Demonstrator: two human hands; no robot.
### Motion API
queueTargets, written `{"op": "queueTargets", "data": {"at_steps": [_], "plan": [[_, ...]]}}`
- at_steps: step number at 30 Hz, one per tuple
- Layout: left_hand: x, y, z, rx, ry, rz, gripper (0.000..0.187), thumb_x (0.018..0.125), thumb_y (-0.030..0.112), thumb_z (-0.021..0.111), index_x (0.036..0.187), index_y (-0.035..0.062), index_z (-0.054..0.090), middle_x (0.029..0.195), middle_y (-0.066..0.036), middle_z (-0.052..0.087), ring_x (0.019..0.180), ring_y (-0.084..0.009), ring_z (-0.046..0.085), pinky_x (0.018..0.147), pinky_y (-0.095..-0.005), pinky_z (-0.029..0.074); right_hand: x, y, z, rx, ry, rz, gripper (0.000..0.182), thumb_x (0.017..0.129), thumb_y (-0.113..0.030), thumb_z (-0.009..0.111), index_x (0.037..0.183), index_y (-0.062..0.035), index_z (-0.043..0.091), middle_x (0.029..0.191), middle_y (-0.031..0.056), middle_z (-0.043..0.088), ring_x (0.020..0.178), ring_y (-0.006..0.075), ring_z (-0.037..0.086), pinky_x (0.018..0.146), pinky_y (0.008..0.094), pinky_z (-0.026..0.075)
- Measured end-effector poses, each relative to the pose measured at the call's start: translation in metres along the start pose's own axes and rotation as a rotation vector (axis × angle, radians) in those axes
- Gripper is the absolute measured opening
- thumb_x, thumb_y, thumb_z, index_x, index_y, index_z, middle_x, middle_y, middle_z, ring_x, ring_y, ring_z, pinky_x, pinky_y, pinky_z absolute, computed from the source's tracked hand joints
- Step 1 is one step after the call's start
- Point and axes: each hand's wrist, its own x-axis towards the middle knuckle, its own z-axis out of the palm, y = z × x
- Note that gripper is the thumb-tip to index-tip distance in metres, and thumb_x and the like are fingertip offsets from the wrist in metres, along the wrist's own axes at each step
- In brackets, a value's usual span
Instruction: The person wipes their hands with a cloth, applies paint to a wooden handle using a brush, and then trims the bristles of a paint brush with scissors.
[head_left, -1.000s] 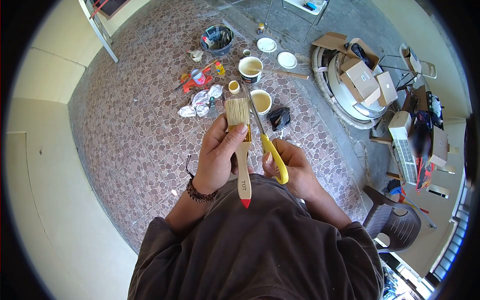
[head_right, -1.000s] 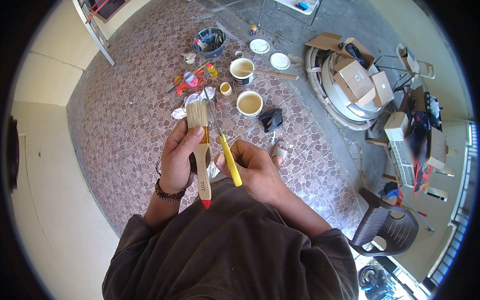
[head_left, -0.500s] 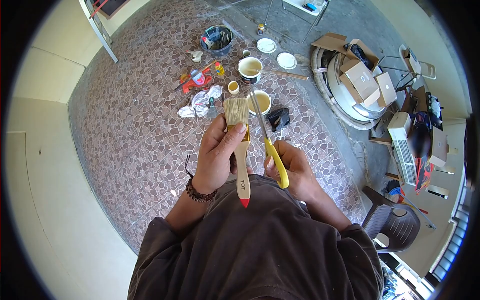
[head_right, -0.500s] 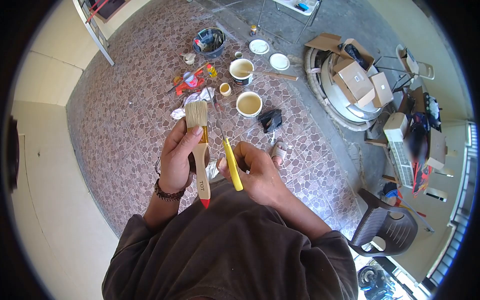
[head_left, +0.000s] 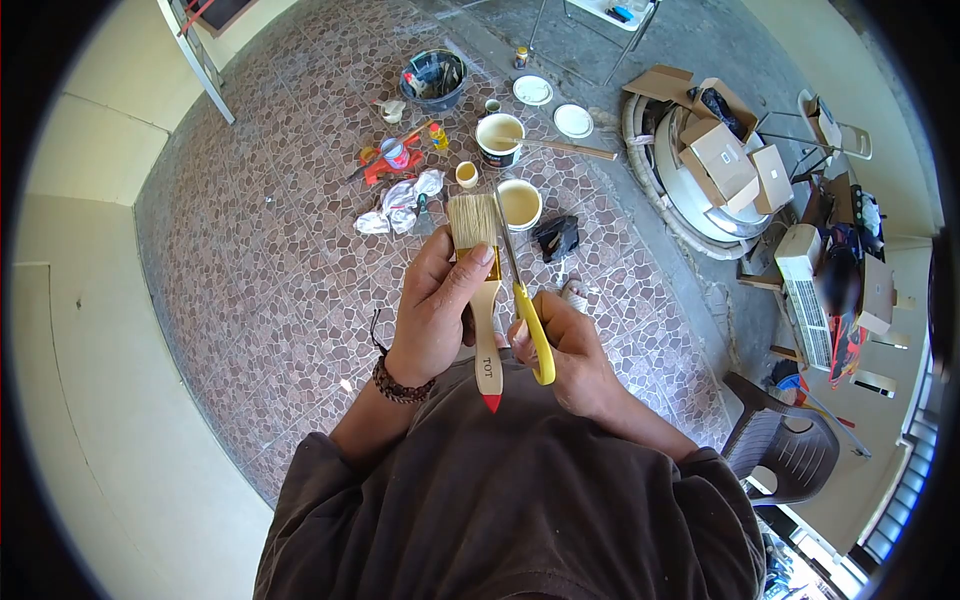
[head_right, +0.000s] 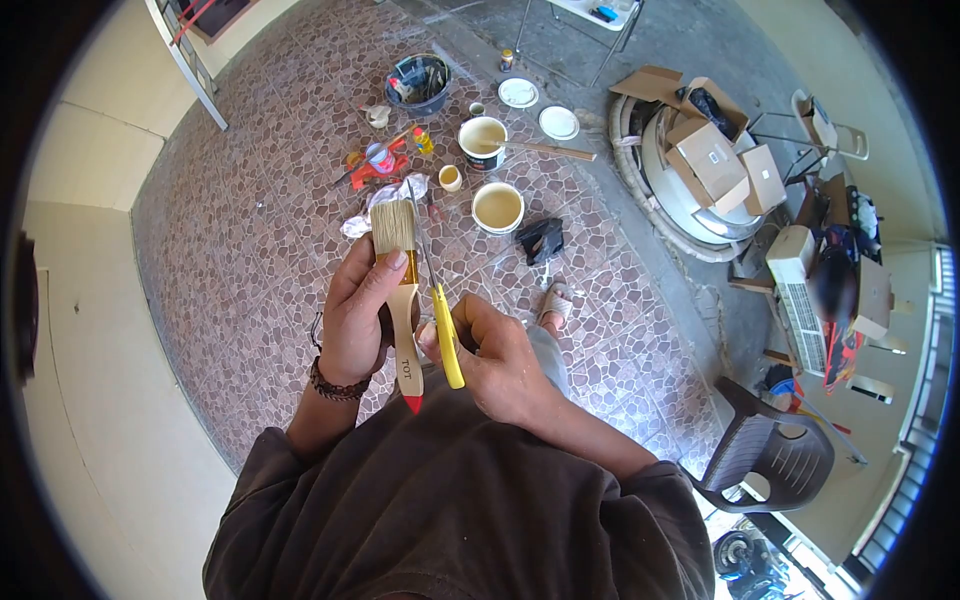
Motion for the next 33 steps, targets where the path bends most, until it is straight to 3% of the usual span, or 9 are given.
{"op": "queueTargets", "data": {"at_steps": [10,14,16,19,21,30,31,33], "plan": [[-0.001,0.006,0.000,-0.015,0.010,-0.070,0.025,0.097,0.025,0.050,0.111,0.0040,0.050,0.075,0.002,0.056,0.045,0.0000,0.047,0.035,-0.0158,0.033,0.002,-0.008,-0.001,0.152,0.072,-0.012,0.023,0.088,-0.019,0.066,0.085,0.0010,0.056,0.071,0.0020,0.057,0.066,0.0054,0.051,0.058,0.0229,0.041],[0.000,0.002,-0.002,-0.007,-0.042,-0.042,0.026,0.097,0.025,0.050,0.112,0.0035,0.050,0.072,0.002,0.056,0.042,-0.0007,0.047,0.033,-0.0159,0.033,0.011,-0.015,-0.008,0.048,0.024,0.028,0.020,0.089,-0.017,0.065,0.088,0.0011,0.056,0.075,0.0022,0.058,0.068,0.0049,0.050,0.061,0.0221,0.041],[-0.001,0.003,-0.002,-0.019,-0.062,-0.033,0.026,0.097,0.025,0.050,0.111,0.0035,0.050,0.072,0.002,0.056,0.042,-0.0008,0.047,0.033,-0.0159,0.033,0.017,-0.016,-0.010,0.173,0.061,0.018,0.015,0.089,-0.013,0.063,0.091,0.0003,0.057,0.077,0.0018,0.059,0.067,0.0048,0.050,0.061,0.0218,0.040],[-0.001,0.005,-0.003,0.002,-0.054,-0.043,0.026,0.097,0.025,0.050,0.112,0.0033,0.050,0.073,0.001,0.056,0.043,-0.0004,0.047,0.034,-0.0159,0.033,0.014,-0.015,-0.008,0.192,0.059,0.001,0.016,0.090,-0.017,0.060,0.092,-0.0012,0.057,0.076,0.0014,0.058,0.068,0.0053,0.049,0.062,0.0226,0.040],[-0.002,0.006,-0.004,0.005,-0.041,-0.056,0.027,0.097,0.018,0.048,0.118,0.0021,0.052,0.089,0.002,0.057,0.076,-0.0025,0.051,0.066,-0.0190,0.040,0.011,-0.012,-0.006,0.001,0.030,0.030,0.026,0.091,-0.027,0.059,0.090,-0.0007,0.056,0.073,0.0031,0.055,0.066,0.0067,0.049,0.062,0.0251,0.041],[-0.001,0.003,-0.007,0.002,-0.063,-0.046,0.029,0.097,0.019,0.049,0.119,0.0010,0.051,0.091,0.001,0.056,0.078,-0.0036,0.051,0.069,-0.0204,0.040,0.013,-0.002,-0.004,0.082,-0.016,0.029,0.029,0.089,-0.027,0.064,0.086,0.0005,0.056,0.070,0.0028,0.055,0.063,0.0067,0.048,0.057,0.0252,0.039],[-0.001,0.003,-0.007,0.001,-0.061,-0.045,0.029,0.097,0.019,0.049,0.119,0.0010,0.051,0.091,0.001,0.056,0.078,-0.0036,0.051,0.069,-0.0204,0.040,0.013,-0.004,-0.005,0.143,-0.001,0.020,0.029,0.089,-0.027,0.065,0.086,0.0009,0.056,0.069,0.0024,0.055,0.063,0.0060,0.048,0.057,0.0243,0.039],[-0.001,0.004,-0.004,0.007,-0.040,-0.015,0.023,0.097,0.024,0.051,0.108,0.0033,0.051,0.074,0.001,0.056,0.046,-0.0002,0.047,0.038,-0.0158,0.035,0.013,-0.007,-0.004,0.116,0.034,-0.024,0.027,0.089,-0.025,0.065,0.086,0.0011,0.056,0.069,0.0019,0.056,0.063,0.0054,0.048,0.057,0.0237,0.039]]}}
